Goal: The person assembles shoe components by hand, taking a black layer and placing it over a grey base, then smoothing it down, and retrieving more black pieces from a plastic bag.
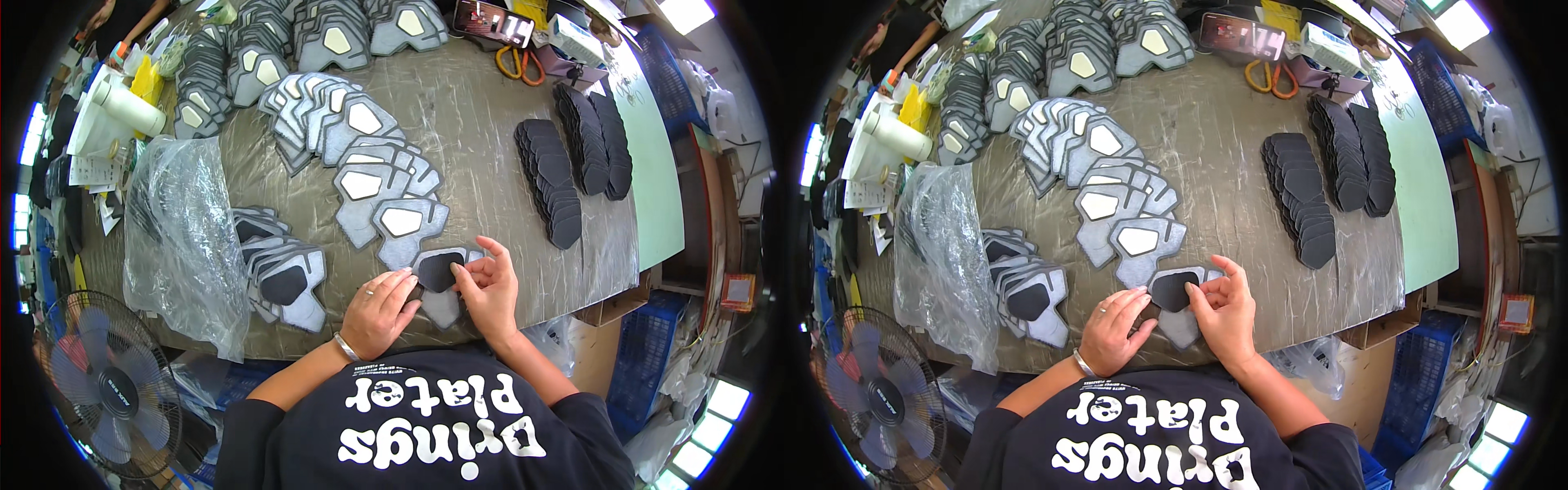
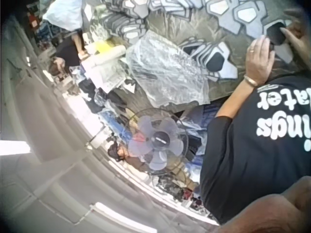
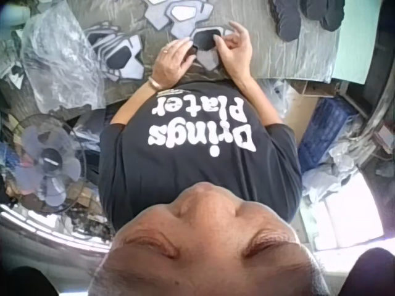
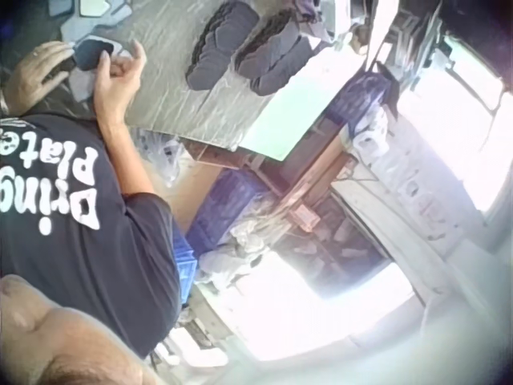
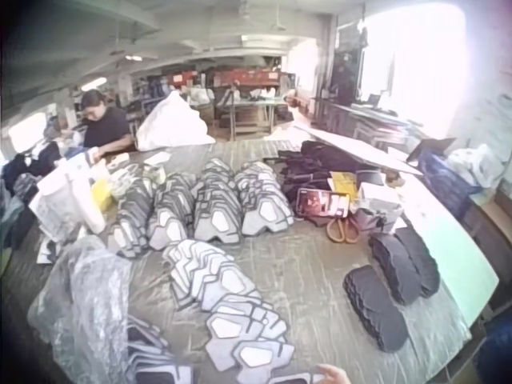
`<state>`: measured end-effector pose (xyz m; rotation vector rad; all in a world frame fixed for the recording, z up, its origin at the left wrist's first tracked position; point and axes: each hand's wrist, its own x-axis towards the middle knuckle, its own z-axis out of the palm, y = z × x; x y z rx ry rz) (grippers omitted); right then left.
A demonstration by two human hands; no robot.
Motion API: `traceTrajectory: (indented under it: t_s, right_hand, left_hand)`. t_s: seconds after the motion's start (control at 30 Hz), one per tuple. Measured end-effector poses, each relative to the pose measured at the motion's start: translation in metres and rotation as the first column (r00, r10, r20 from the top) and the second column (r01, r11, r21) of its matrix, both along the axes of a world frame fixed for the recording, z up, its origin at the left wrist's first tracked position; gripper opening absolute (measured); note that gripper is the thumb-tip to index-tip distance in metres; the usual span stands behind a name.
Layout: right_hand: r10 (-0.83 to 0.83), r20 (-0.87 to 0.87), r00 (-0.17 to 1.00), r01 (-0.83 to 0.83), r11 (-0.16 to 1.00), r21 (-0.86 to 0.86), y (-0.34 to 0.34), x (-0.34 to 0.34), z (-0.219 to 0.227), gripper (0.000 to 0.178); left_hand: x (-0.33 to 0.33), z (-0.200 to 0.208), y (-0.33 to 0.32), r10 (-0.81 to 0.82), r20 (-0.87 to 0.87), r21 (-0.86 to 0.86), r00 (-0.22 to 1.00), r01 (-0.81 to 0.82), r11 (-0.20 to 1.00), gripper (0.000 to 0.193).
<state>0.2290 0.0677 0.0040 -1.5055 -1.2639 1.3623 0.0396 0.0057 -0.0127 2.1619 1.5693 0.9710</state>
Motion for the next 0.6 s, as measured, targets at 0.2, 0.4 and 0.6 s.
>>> traceTrajectory:
  t_s: [0.2, 0.4, 0.6]
  right_hand:
    - [-0.037, -0.023, 0.999, 0.038, 0.998, 0.051, -0.0027, -0.0003, -0.0054, 0.047]
    - [-0.031, -0.028, 0.999, 0.033, 0.997, 0.072, -0.0030, -0.0010, -0.0059, 0.046]
    - [-0.016, 0.000, 1.000, 0.016, 0.997, 0.080, -0.0038, -0.0024, -0.0059, 0.047]
  left_hand:
    - [-0.0010, -0.0027, 0.0006, -0.001, 0.024, 0.023, 1.000, 0.000, 1.000, 0.046]
    - [-0.0005, -0.0001, 0.0043, -0.035, 0.023, 0.041, 0.999, 0.034, 0.999, 0.044]
    - [0.0004, 0.0007, 0.0059, -0.082, -0.090, 0.024, 0.993, 0.084, 0.996, 0.045]
